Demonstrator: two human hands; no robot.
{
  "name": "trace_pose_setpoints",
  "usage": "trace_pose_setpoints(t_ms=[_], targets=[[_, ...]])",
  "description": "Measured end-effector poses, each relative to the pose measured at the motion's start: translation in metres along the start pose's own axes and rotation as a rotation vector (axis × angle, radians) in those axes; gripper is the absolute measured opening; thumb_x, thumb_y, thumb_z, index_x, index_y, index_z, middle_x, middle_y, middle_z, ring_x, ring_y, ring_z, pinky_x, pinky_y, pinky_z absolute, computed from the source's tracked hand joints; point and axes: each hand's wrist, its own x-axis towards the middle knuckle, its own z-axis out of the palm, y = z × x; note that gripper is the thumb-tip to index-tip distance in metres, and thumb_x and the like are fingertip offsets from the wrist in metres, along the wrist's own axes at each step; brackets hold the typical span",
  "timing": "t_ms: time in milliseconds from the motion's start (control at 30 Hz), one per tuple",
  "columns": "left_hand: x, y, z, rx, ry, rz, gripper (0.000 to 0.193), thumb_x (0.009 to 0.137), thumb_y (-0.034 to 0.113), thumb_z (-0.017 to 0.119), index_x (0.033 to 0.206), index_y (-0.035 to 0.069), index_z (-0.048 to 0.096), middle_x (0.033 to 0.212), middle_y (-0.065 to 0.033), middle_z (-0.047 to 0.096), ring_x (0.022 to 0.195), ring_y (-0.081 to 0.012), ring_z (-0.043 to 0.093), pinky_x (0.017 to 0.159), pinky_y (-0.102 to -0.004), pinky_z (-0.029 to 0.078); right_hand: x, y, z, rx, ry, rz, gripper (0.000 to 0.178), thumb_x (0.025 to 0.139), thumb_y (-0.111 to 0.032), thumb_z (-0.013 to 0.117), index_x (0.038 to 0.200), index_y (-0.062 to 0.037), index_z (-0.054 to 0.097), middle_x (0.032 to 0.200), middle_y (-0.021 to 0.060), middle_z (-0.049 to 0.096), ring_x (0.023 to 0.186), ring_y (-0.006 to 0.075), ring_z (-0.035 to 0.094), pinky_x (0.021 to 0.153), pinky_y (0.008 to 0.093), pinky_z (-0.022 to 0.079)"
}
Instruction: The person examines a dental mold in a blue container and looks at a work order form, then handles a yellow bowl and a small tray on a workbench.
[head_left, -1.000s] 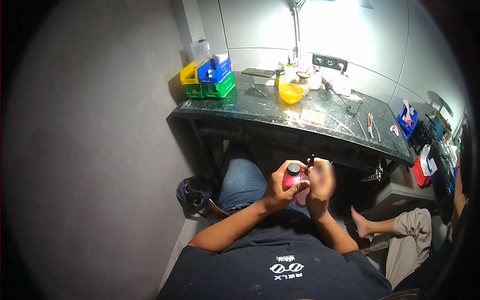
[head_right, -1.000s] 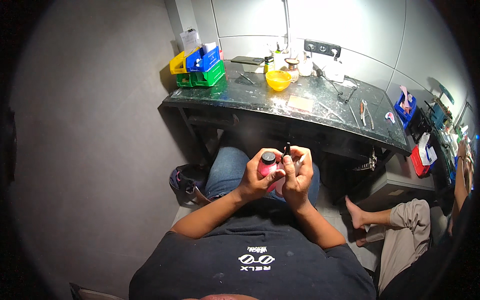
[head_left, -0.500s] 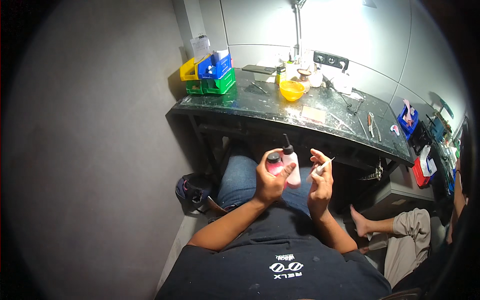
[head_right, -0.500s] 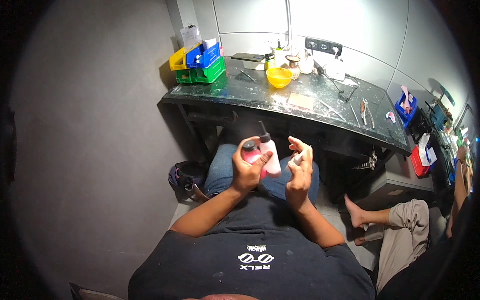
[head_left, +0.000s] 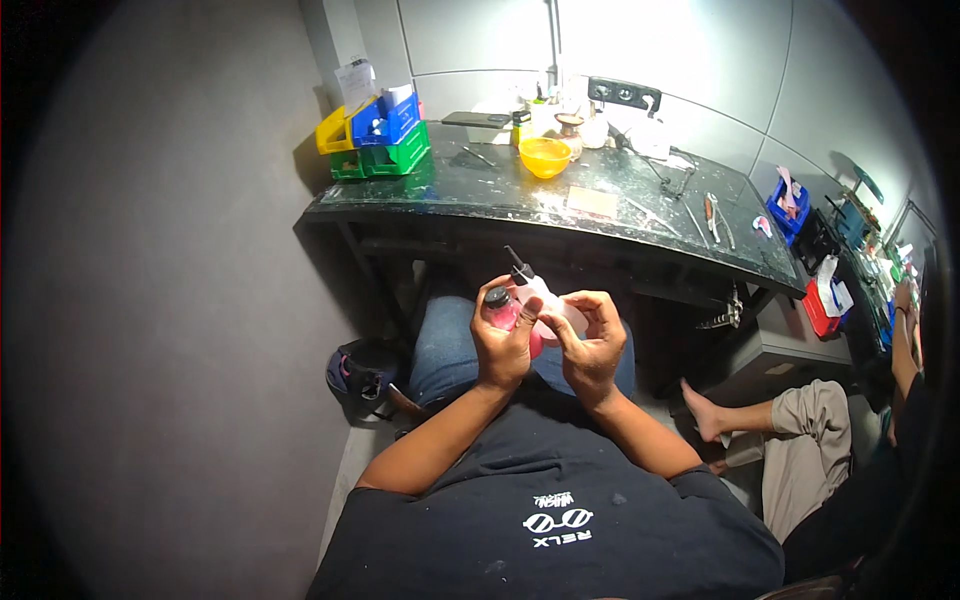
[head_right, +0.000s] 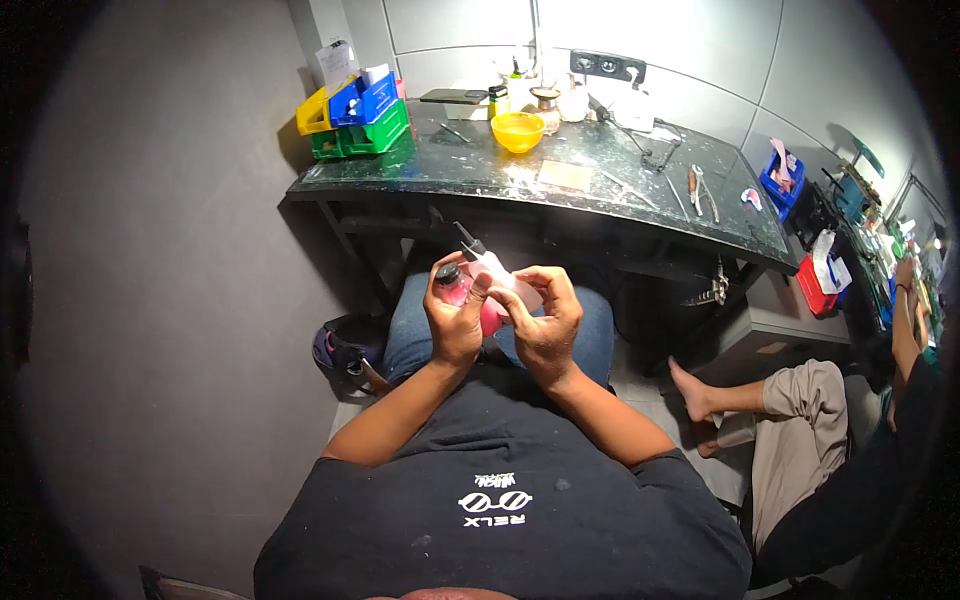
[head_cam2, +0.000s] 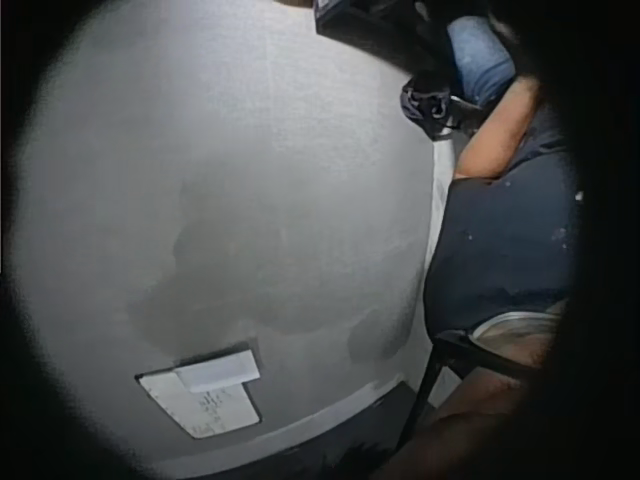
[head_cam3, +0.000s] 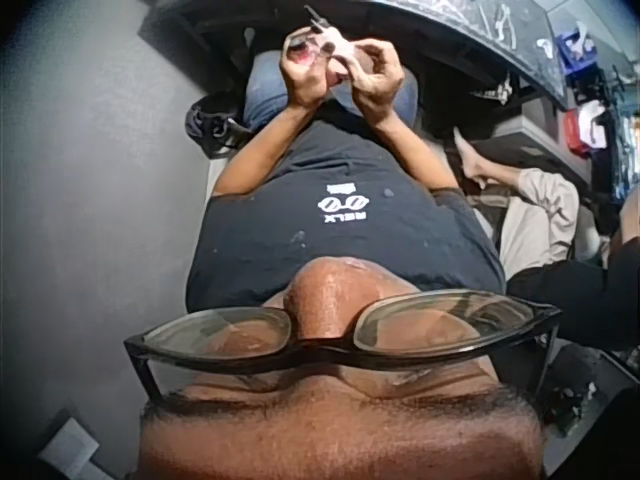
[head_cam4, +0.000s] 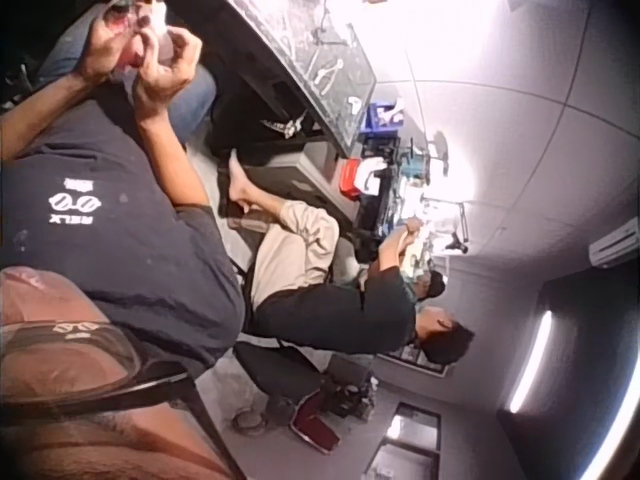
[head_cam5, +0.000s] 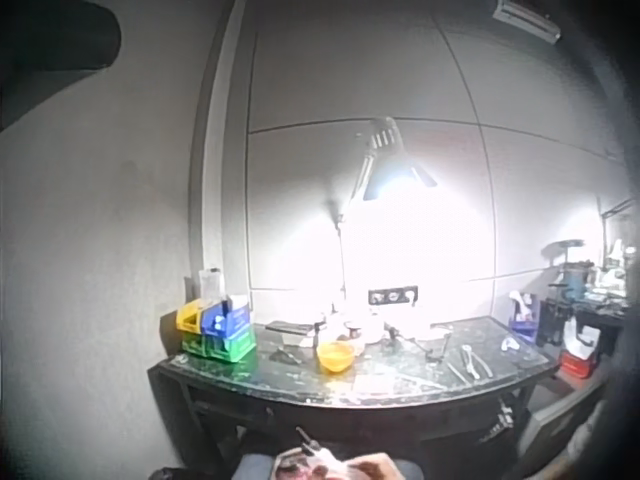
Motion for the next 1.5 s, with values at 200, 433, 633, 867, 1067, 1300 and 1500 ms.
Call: trace_pose_setpoints(t_ms=[200,433,633,867,1067,1300,1500], targets=[[-0.002,-0.010,-0.002,-0.128,-0.082,-0.024,0.050,0.087,0.020,0.079,0.127,0.003,0.053,0.114,-0.0043,0.062,0.104,-0.0137,0.059,0.095,-0.0301,0.048,-0.001,-0.009,0.007,-0.290,-0.143,-0.202,0.030,0.098,-0.017,0.061,0.119,0.0038,0.056,0.126,0.0201,0.055,0.116,0.0334,0.056,0.100,0.0402,0.045],[0.000,-0.010,-0.005,-0.293,-0.140,-0.125,0.051,0.085,0.014,0.079,0.128,0.002,0.053,0.113,-0.0041,0.063,0.100,-0.0129,0.062,0.089,-0.0275,0.052,-0.001,-0.009,0.008,-0.429,-0.509,-0.185,0.090,0.101,-0.057,0.035,0.155,0.0067,0.001,0.161,0.0298,0.005,0.150,0.0441,0.010,0.121,0.0479,0.012],[0.004,0.005,-0.002,-0.438,-0.226,-0.495,0.037,0.084,0.010,0.074,0.118,0.003,0.060,0.101,-0.0039,0.065,0.089,-0.0121,0.062,0.081,-0.0278,0.051,0.001,-0.007,-0.001,-0.403,-0.561,-0.183,0.101,0.097,-0.066,0.034,0.153,0.0093,-0.002,0.160,0.0337,-0.002,0.150,0.0473,0.001,0.120,0.0533,0.002],[0.011,0.003,-0.008,-0.423,-0.364,-0.435,0.039,0.080,0.012,0.069,0.117,0.006,0.057,0.108,-0.0067,0.064,0.095,-0.0155,0.061,0.084,-0.0297,0.051,0.005,-0.010,0.003,-0.368,-0.486,-0.235,0.093,0.098,-0.062,0.038,0.156,0.0046,0.007,0.162,0.0292,0.004,0.151,0.0432,0.006,0.119,0.0563,0.002],[0.053,0.014,0.008,-0.399,-0.366,-0.407,0.049,0.075,0.007,0.074,0.121,0.002,0.059,0.113,-0.0081,0.063,0.100,-0.0173,0.062,0.089,-0.0329,0.051,0.039,0.002,0.013,-0.261,-0.422,-0.324,0.090,0.099,-0.058,0.039,0.155,0.0058,0.007,0.160,0.0343,0.000,0.150,0.0479,0.002,0.119,0.0563,0.004],[0.086,0.006,0.011,-0.101,-0.311,-0.275,0.052,0.076,0.015,0.072,0.122,-0.002,0.054,0.110,-0.0092,0.063,0.101,-0.0188,0.060,0.094,-0.0344,0.048,0.070,-0.002,0.023,-0.289,-0.425,-0.113,0.091,0.100,-0.062,0.031,0.156,0.0043,0.006,0.160,0.0356,-0.002,0.150,0.0488,0.006,0.120,0.0528,0.010],[0.122,-0.014,0.000,-0.059,-0.306,-0.225,0.055,0.074,0.019,0.076,0.120,-0.004,0.055,0.111,-0.0106,0.062,0.099,-0.0187,0.060,0.092,-0.0341,0.048,0.108,0.018,0.034,-0.241,-0.560,-0.039,0.092,0.100,-0.055,0.040,0.155,0.0073,0.002,0.159,0.0367,-0.003,0.150,0.0489,0.004,0.120,0.0516,0.008]])
